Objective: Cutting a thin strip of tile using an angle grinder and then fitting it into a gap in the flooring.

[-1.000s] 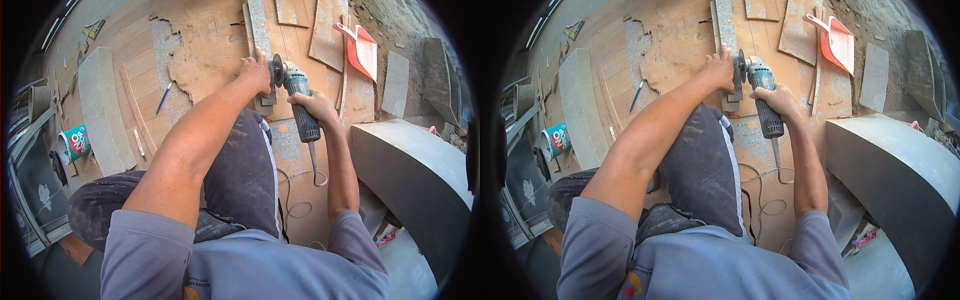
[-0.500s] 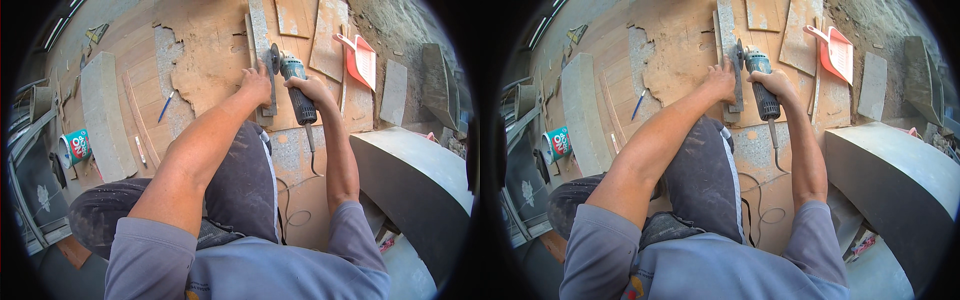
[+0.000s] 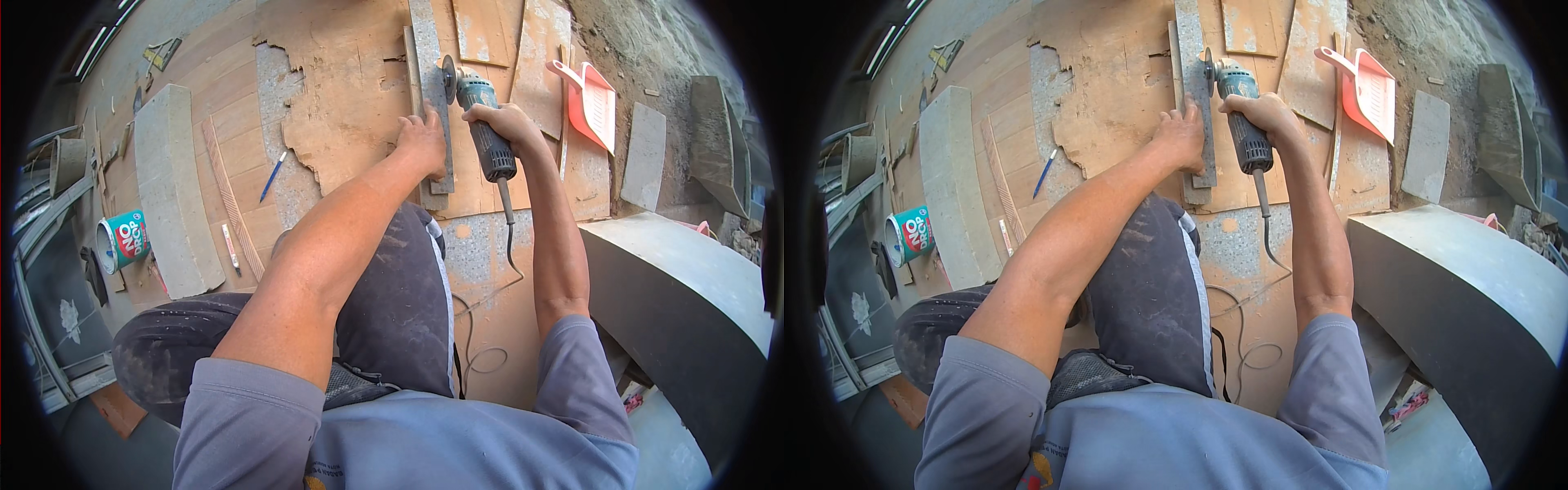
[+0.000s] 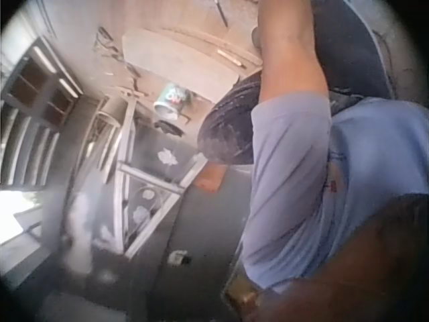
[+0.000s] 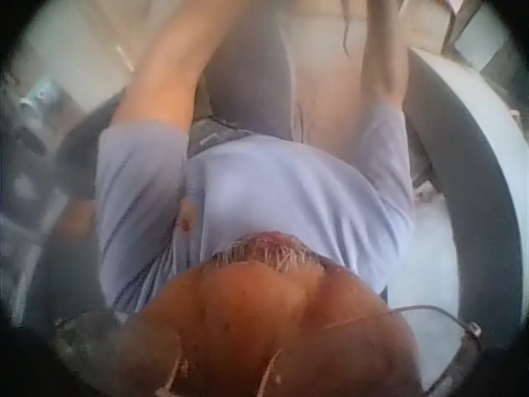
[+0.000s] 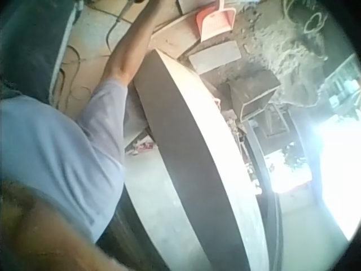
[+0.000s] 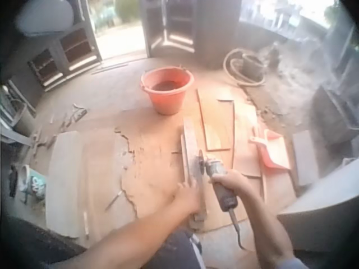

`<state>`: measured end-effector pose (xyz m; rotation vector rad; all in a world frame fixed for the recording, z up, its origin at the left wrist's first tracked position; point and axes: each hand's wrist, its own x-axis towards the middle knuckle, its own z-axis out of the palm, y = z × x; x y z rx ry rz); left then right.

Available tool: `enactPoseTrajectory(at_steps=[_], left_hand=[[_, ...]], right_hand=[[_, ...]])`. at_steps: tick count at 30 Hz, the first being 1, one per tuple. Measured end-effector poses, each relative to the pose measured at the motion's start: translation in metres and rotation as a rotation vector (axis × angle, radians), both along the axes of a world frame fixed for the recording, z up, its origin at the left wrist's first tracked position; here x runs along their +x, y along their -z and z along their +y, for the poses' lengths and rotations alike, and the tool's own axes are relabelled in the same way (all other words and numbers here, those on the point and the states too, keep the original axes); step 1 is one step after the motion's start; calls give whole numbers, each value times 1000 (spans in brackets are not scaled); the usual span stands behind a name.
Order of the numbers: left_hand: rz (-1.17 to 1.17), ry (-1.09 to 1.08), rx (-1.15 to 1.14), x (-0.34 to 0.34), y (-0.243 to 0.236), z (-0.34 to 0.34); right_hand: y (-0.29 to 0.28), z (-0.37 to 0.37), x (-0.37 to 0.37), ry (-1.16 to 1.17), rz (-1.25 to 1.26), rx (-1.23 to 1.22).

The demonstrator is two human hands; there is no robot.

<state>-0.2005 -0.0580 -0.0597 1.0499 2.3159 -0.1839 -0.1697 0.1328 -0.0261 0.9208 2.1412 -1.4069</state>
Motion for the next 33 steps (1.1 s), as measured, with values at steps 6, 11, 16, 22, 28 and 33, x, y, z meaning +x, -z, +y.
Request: enactPoseTrajectory(at_steps=[6, 11, 16, 22, 28, 33], left_hand=[[-5, 5, -9, 0, 3, -1], [8, 8, 6, 0, 5, -2], [12, 6, 6, 0, 8, -1], [-13, 9, 22, -2, 8, -2], [-12, 22, 11, -3, 5, -4], [-10, 42, -19, -3, 1, -1]], right_hand=[[2, -2, -3, 3, -12, 17], [-2, -3, 6, -3, -14, 4], [-6, -8, 20, -4, -16, -4], [-12, -14, 38, -13, -21, 8], [-25, -27, 58, 8, -71, 46], [-18, -29, 81, 4, -73, 48]])
